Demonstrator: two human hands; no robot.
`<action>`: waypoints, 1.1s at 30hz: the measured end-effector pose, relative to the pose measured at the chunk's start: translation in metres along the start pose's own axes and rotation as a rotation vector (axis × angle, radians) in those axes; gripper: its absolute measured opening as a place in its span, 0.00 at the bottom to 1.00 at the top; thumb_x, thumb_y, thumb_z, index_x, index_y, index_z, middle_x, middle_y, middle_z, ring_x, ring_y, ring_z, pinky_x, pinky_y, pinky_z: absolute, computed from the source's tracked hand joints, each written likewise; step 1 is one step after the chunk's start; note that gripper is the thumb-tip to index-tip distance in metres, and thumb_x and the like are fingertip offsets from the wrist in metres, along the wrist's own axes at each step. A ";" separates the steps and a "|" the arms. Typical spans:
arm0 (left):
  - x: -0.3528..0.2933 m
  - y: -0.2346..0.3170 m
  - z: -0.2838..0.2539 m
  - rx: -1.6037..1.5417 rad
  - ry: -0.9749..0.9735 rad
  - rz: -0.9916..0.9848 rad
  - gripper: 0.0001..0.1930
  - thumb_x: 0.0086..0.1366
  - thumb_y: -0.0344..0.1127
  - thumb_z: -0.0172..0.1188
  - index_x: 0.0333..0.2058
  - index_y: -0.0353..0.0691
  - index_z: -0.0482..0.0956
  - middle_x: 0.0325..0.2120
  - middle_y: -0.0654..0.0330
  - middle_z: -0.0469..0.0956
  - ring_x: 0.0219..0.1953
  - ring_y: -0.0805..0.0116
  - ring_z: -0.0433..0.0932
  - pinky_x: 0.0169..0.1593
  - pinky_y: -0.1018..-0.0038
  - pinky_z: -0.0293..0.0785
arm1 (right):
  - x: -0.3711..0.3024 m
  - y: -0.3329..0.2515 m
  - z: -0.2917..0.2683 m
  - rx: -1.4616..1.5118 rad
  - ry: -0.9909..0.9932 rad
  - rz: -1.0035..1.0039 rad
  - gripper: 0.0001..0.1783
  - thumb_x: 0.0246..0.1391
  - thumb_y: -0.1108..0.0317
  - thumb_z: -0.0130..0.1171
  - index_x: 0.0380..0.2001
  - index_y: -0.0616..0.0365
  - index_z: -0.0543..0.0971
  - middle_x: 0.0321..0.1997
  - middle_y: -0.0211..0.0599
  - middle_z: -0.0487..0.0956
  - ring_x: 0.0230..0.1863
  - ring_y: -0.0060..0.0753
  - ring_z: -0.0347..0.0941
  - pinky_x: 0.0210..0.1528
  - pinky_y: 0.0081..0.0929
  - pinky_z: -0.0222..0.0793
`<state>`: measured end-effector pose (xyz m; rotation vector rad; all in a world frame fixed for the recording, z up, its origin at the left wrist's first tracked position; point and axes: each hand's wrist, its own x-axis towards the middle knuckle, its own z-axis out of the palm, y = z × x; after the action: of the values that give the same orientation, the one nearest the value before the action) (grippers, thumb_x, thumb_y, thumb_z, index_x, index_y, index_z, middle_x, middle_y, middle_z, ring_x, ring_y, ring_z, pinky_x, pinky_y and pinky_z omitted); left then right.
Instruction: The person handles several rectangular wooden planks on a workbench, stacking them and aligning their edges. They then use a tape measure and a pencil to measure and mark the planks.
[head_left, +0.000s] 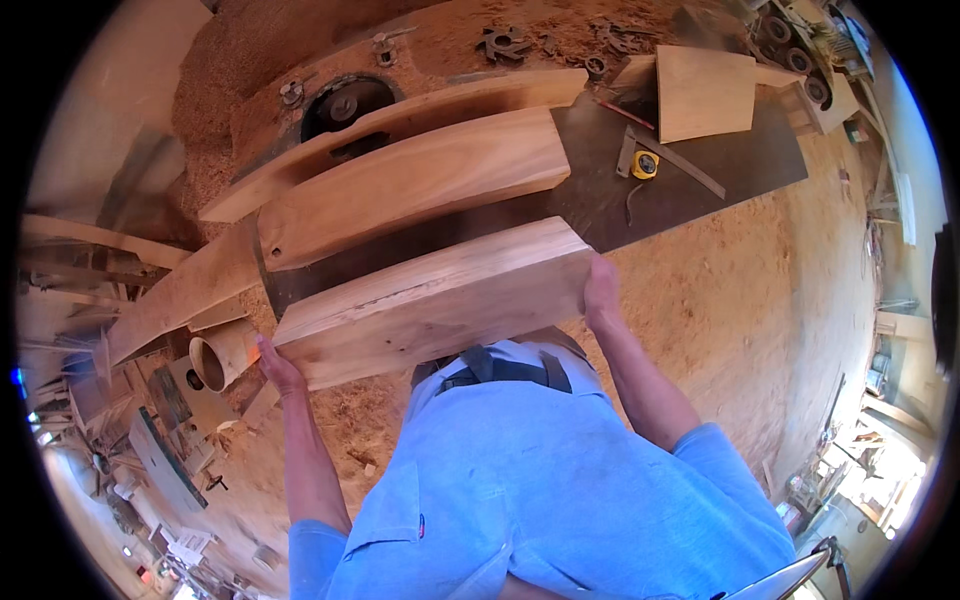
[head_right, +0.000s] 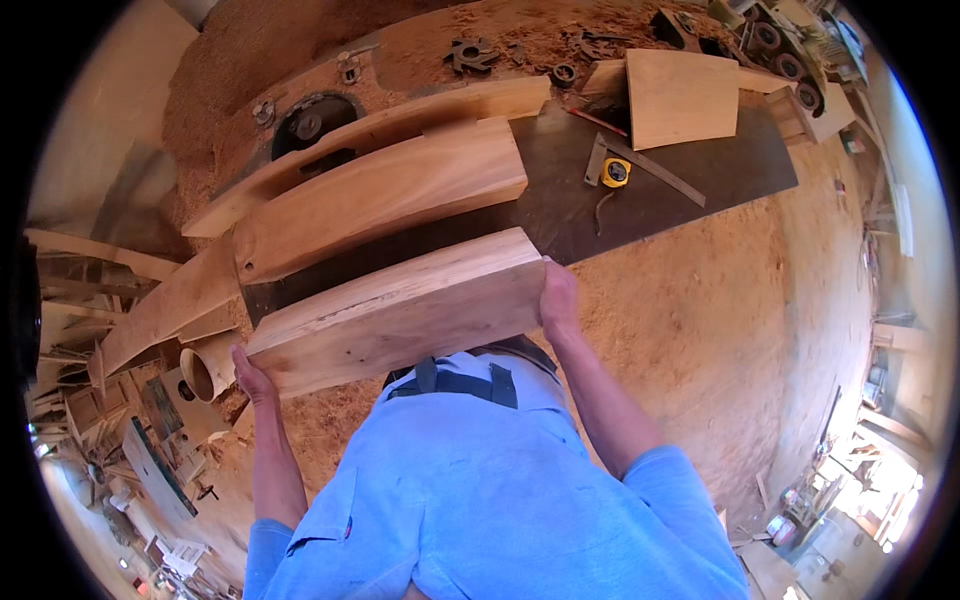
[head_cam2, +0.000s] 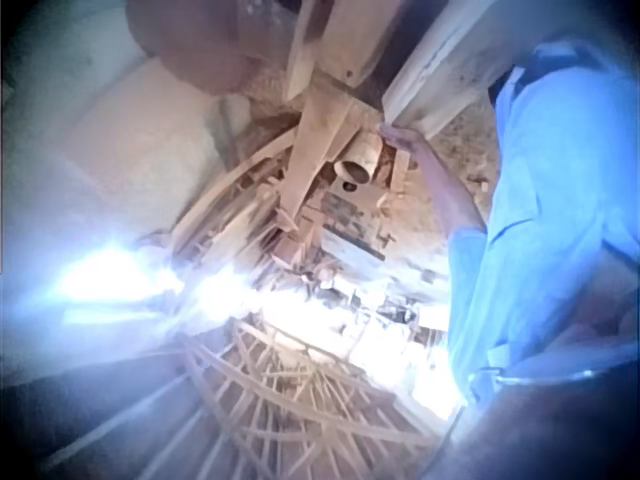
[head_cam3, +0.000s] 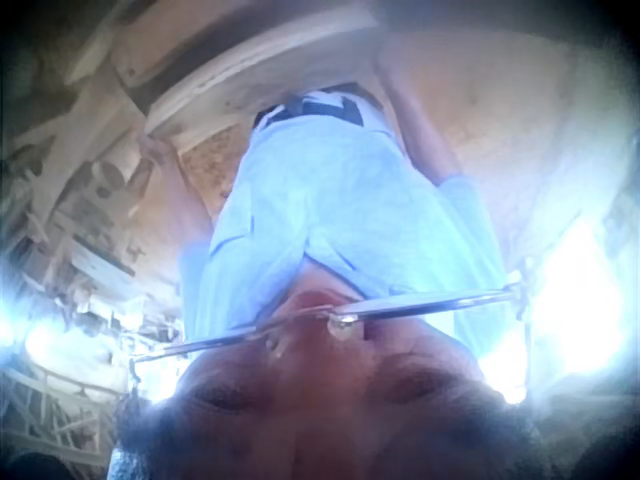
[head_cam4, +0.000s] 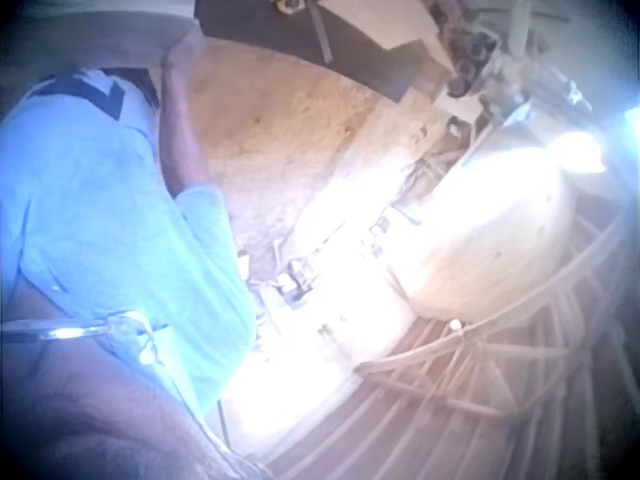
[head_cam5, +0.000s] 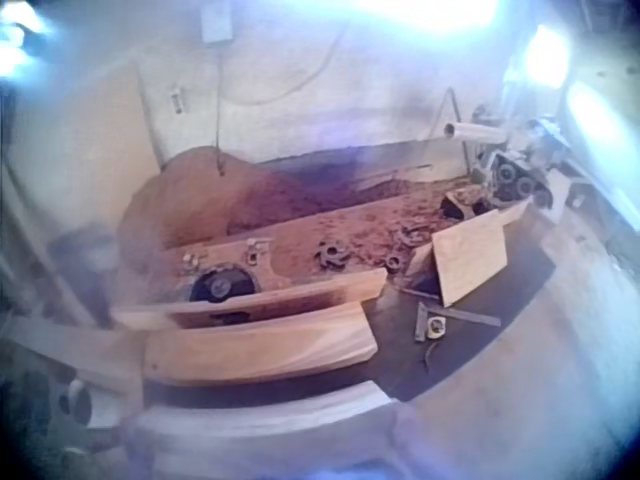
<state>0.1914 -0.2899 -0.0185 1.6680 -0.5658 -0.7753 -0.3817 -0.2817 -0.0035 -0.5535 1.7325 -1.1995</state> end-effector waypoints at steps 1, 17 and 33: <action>-0.003 0.000 0.007 -0.036 0.004 -0.008 0.28 0.77 0.54 0.46 0.56 0.31 0.74 0.51 0.57 0.76 0.53 0.68 0.73 0.56 0.71 0.71 | -0.002 -0.010 0.003 -0.037 0.003 -0.001 0.24 0.66 0.57 0.46 0.38 0.69 0.81 0.36 0.40 0.82 0.40 0.29 0.73 0.45 0.34 0.68; 0.042 0.026 0.044 0.481 -0.184 -0.140 0.37 0.74 0.63 0.43 0.46 0.27 0.81 0.45 0.50 0.84 0.45 0.53 0.81 0.52 0.64 0.73 | 0.040 -0.044 0.029 -0.218 0.033 0.095 0.27 0.70 0.49 0.46 0.43 0.63 0.83 0.41 0.36 0.83 0.43 0.27 0.76 0.49 0.30 0.70; 0.028 0.054 0.073 -0.338 -0.178 -0.536 0.27 0.73 0.54 0.50 0.50 0.34 0.81 0.44 0.55 0.84 0.47 0.64 0.81 0.53 0.69 0.74 | 0.063 -0.078 0.033 0.328 -0.145 0.166 0.28 0.69 0.50 0.47 0.54 0.63 0.79 0.56 0.40 0.81 0.57 0.38 0.75 0.63 0.34 0.67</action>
<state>0.1578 -0.3700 0.0189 1.4498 -0.0857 -1.3385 -0.3935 -0.3792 0.0359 -0.2859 1.3943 -1.2586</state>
